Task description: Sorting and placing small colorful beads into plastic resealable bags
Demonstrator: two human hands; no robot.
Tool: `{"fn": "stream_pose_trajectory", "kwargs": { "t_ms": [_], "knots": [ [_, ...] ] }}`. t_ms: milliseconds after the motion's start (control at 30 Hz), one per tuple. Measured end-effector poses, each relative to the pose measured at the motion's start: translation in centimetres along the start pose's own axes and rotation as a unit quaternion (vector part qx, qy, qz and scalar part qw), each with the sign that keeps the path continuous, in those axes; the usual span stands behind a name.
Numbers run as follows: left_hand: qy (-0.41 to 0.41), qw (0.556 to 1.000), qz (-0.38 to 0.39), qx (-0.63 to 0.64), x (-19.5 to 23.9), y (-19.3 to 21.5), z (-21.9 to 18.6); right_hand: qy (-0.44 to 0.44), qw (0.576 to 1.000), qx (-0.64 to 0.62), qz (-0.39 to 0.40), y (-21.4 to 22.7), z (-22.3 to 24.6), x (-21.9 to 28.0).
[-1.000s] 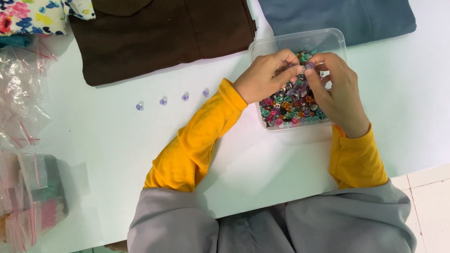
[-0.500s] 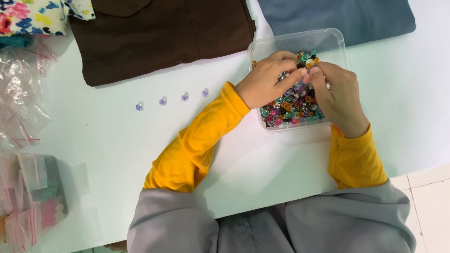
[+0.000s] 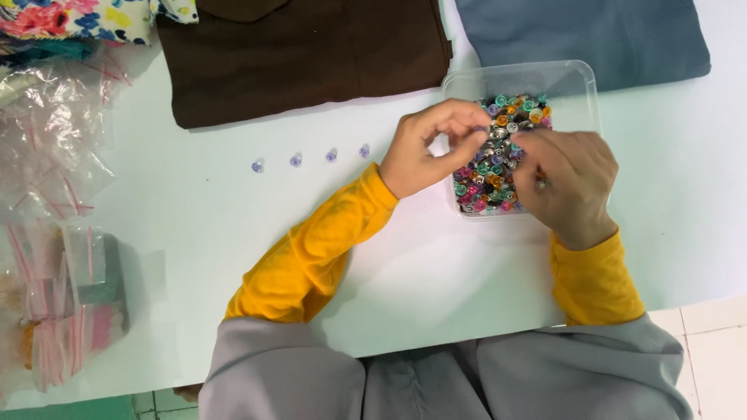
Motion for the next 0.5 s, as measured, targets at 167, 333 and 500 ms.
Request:
{"fn": "stream_pose_trajectory", "kwargs": {
  "t_ms": [167, 333, 500],
  "knots": [
    [-0.051, 0.985, -0.029, -0.163, 6.2, 4.7, 1.0, 0.064, 0.982, -0.175, -0.037, -2.2, 6.3, 2.3],
    [-0.039, 0.931, 0.040, -0.360, 13.1, 8.5, 1.7, 0.046, 0.945, -0.322, 0.026, -5.4, 12.9, 0.5],
    [-0.045, 0.850, 0.037, -0.524, 16.2, 10.9, 2.2, 0.009, 0.936, -0.334, 0.109, -10.3, 13.8, -0.7]
  ]
}}
Point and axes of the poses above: each hand's wrist, its own x-axis away from the middle knuckle, its own y-axis out of the back of the hand, z = x × y, the point moved 7 cm from there along -x, towards the middle knuckle, and after that the axes turned 6 degrees about z, right-handed, at the moved point
